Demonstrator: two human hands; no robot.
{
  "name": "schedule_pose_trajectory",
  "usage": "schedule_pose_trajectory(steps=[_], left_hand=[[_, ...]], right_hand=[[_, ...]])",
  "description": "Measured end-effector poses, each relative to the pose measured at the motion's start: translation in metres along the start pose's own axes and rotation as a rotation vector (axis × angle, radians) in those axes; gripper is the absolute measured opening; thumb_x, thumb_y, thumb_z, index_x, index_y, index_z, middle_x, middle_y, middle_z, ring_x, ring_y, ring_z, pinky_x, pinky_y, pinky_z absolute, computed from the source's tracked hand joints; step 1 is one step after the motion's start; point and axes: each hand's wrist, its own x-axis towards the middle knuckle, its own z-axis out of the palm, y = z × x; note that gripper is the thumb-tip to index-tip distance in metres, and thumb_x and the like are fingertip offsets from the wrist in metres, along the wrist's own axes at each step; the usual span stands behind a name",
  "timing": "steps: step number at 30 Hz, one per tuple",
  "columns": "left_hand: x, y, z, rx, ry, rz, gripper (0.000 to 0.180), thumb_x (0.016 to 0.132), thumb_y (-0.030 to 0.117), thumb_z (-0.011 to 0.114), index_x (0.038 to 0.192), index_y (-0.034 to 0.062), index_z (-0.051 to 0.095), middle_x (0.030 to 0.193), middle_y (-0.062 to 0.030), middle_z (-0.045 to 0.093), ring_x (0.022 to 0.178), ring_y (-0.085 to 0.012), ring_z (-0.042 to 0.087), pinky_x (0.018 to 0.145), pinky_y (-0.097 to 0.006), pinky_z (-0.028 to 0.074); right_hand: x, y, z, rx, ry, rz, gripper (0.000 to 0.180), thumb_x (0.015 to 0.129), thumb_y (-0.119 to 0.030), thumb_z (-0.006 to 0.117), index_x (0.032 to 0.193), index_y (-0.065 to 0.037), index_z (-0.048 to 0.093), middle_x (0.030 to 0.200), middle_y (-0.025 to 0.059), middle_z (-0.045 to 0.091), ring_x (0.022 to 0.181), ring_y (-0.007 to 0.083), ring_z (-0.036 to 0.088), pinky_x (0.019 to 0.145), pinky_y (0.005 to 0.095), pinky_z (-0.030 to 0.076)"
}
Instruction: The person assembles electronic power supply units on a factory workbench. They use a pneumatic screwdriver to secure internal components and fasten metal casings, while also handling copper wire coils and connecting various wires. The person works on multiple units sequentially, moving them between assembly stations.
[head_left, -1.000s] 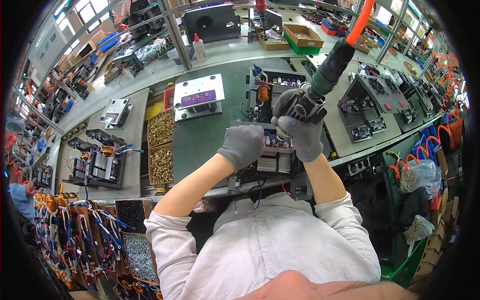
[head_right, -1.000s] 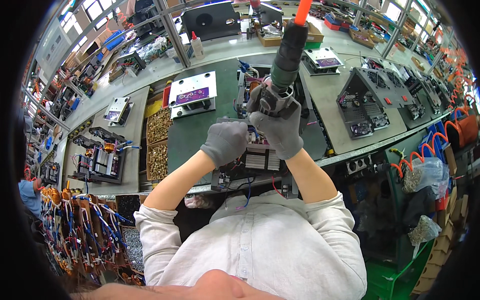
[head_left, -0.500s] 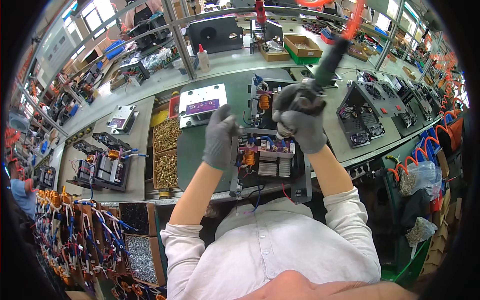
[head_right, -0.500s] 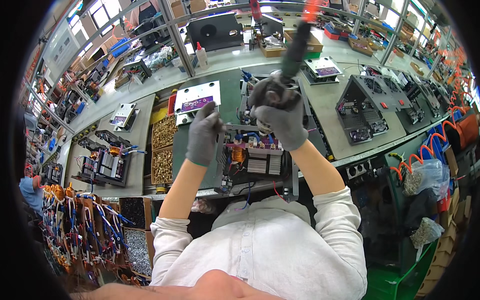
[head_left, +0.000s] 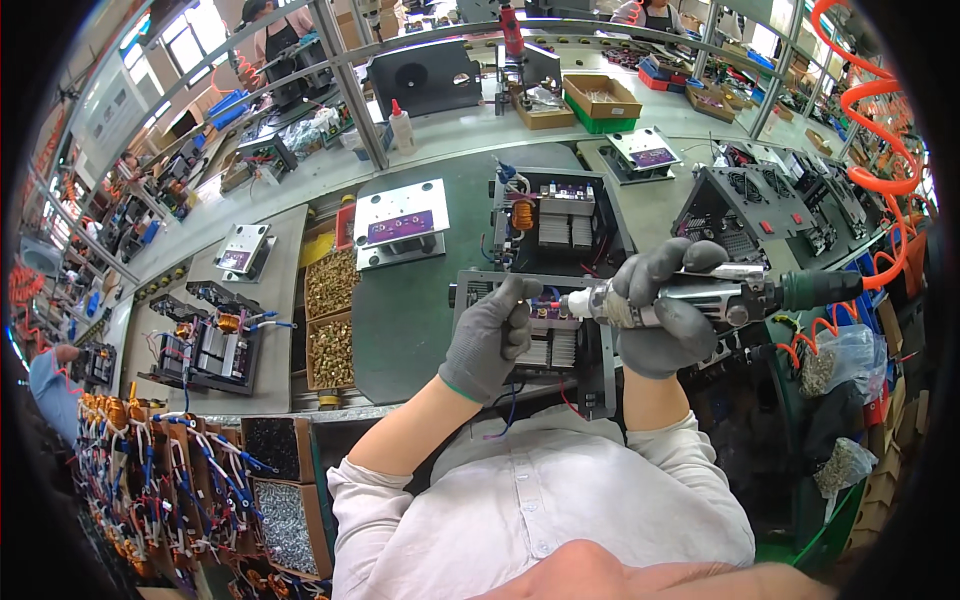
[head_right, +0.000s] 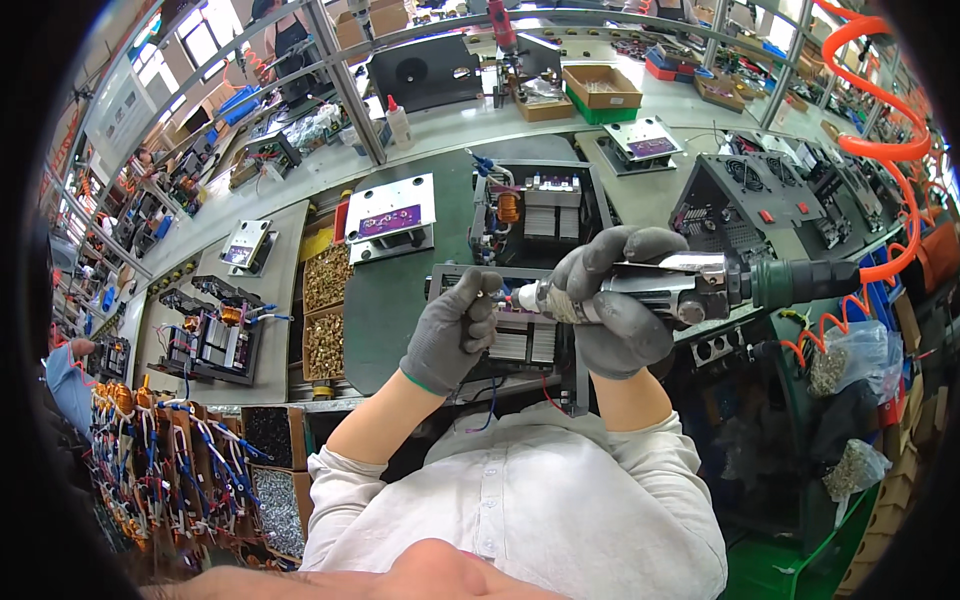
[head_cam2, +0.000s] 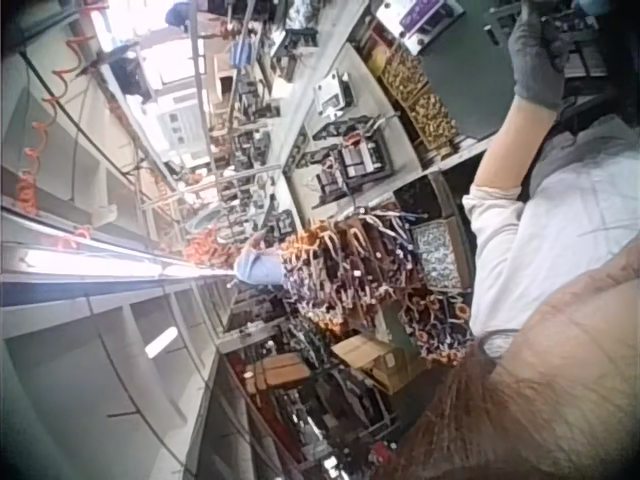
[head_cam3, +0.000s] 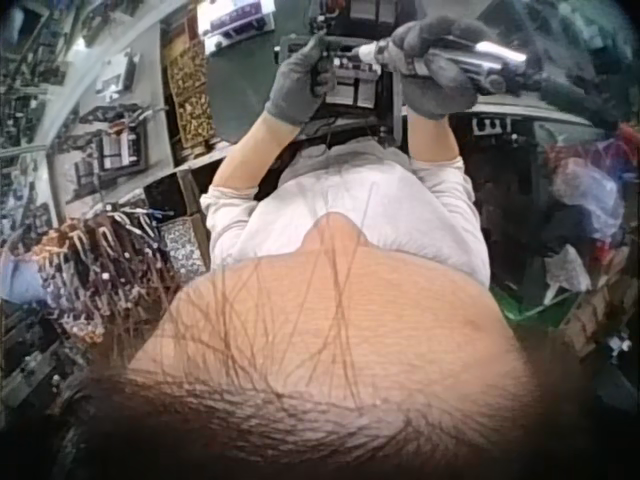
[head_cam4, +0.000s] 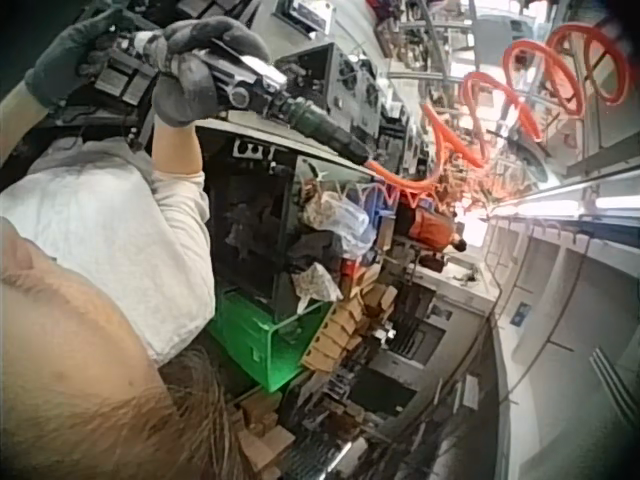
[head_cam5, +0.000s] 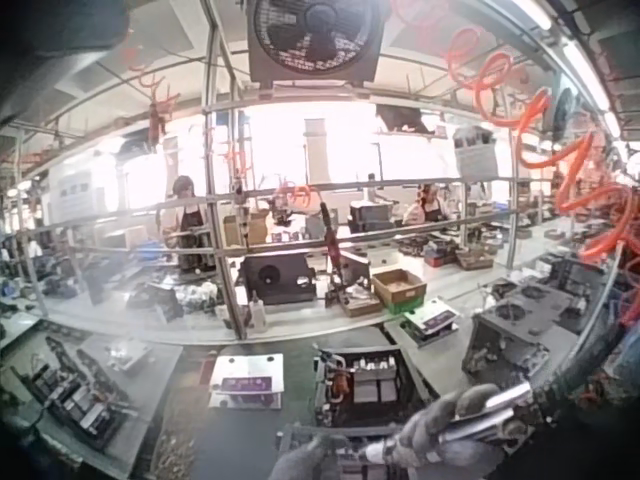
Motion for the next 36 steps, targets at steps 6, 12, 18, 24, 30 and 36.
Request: schedule_pose_trajectory(steps=[6, 12, 18, 24, 30, 36], left_hand=[[0.004, -0.001, 0.006, 0.048, -0.025, -0.018, 0.03, 0.1, 0.031, 0.05, 0.106, 0.0031, 0.058, 0.067, 0.0061, 0.034, 0.053, -0.0033, 0.03, 0.044, -0.018, 0.026], [0.011, 0.006, 0.016, 0.19, 0.05, -0.099, 0.027, 0.1, 0.027, 0.049, 0.101, 0.002, 0.059, 0.061, 0.0071, 0.032, 0.047, -0.0033, 0.025, 0.042, -0.02, 0.023], [0.027, 0.017, 0.025, 0.292, 0.075, -0.255, 0.024, 0.099, 0.024, 0.051, 0.095, 0.0019, 0.06, 0.058, 0.0075, 0.032, 0.044, -0.0029, 0.026, 0.04, -0.02, 0.02], [0.044, 0.018, 0.033, 0.346, 0.102, -0.114, 0.039, 0.099, 0.035, 0.051, 0.11, -0.0008, 0.059, 0.06, 0.007, 0.035, 0.047, -0.0023, 0.029, 0.04, -0.02, 0.021], [0.075, 0.044, 0.036, 0.61, 0.186, 0.178, 0.044, 0.095, 0.036, 0.056, 0.124, 0.0027, 0.058, 0.068, 0.0055, 0.045, 0.053, -0.002, 0.033, 0.045, -0.019, 0.025], [0.18, 0.07, -0.016, 1.711, 0.231, 0.233, 0.046, 0.092, 0.045, 0.054, 0.113, 0.0043, 0.062, 0.094, -0.018, 0.069, 0.09, -0.031, 0.068, 0.076, -0.041, 0.051]], right_hand=[[-0.003, 0.007, -0.009, 0.002, -0.019, -0.031, 0.049, 0.071, -0.001, 0.057, 0.12, -0.006, 0.052, 0.098, 0.0135, 0.058, 0.066, 0.0191, 0.057, 0.065, 0.0365, 0.049], [0.0, 0.007, -0.017, -0.013, -0.102, -0.023, 0.05, 0.071, 0.003, 0.056, 0.12, -0.007, 0.05, 0.095, 0.0134, 0.057, 0.063, 0.0197, 0.056, 0.061, 0.0367, 0.049], [0.016, 0.003, -0.029, -0.004, -0.276, 0.023, 0.033, 0.077, 0.003, 0.062, 0.105, -0.005, 0.047, 0.084, 0.016, 0.058, 0.067, 0.0242, 0.06, 0.06, 0.0368, 0.053], [0.012, 0.015, -0.032, -0.055, -0.033, -0.088, 0.04, 0.077, 0.003, 0.063, 0.113, -0.006, 0.049, 0.091, 0.0158, 0.057, 0.069, 0.023, 0.06, 0.063, 0.0381, 0.054], [0.042, 0.021, -0.064, -0.056, 0.236, -0.254, 0.047, 0.072, 0.001, 0.051, 0.118, -0.007, 0.055, 0.095, 0.016, 0.057, 0.062, 0.0189, 0.048, 0.055, 0.0357, 0.045], [0.072, 0.02, -0.077, -0.071, 0.37, -0.309, 0.047, 0.068, -0.004, 0.051, 0.115, -0.005, 0.057, 0.099, 0.0138, 0.064, 0.073, 0.0207, 0.059, 0.069, 0.0351, 0.048]])
